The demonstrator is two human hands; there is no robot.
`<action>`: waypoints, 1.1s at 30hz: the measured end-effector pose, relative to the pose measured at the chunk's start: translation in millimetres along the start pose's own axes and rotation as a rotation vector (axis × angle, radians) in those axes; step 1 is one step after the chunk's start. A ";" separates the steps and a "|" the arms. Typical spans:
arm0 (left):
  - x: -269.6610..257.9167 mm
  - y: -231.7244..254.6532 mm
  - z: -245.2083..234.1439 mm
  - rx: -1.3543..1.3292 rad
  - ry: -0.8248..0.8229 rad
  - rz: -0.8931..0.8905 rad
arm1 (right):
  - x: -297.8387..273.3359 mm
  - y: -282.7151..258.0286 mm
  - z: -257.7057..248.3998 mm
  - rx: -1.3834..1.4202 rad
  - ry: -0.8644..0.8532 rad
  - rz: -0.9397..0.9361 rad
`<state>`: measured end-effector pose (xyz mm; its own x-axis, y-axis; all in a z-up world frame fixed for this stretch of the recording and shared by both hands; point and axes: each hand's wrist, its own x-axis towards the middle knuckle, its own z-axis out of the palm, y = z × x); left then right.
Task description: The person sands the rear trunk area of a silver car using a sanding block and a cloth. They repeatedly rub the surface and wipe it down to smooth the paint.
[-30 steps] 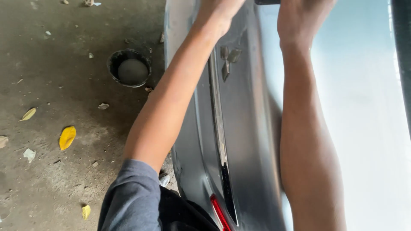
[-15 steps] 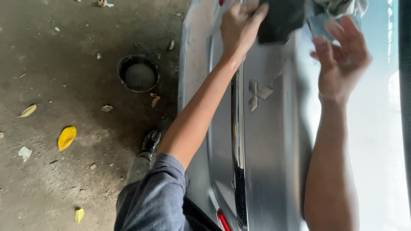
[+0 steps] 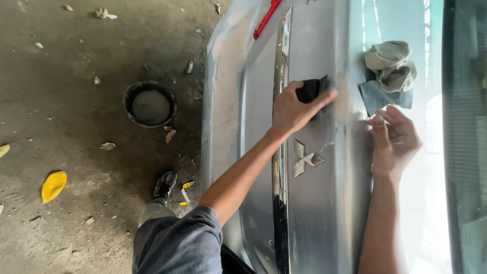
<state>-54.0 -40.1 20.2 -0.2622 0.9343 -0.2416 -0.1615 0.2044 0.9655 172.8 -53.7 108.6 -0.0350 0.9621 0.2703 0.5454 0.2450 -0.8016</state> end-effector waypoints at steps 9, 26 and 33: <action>-29.9 -55.4 36.8 -0.316 0.133 0.135 | -0.5 -6.2 4.5 0.005 0.009 0.037; -6.1 -37.5 14.5 -0.316 0.226 0.040 | -1.5 -8.2 3.1 0.041 0.001 0.073; -1.9 -37.5 47.9 -0.174 0.221 0.327 | 4.1 -2.6 2.7 0.006 0.019 0.077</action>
<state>-1.9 -35.6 -10.9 -0.5203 0.8530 0.0408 -0.1894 -0.1619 0.9685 169.0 -50.0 110.4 0.0230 0.9756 0.2183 0.5412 0.1715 -0.8232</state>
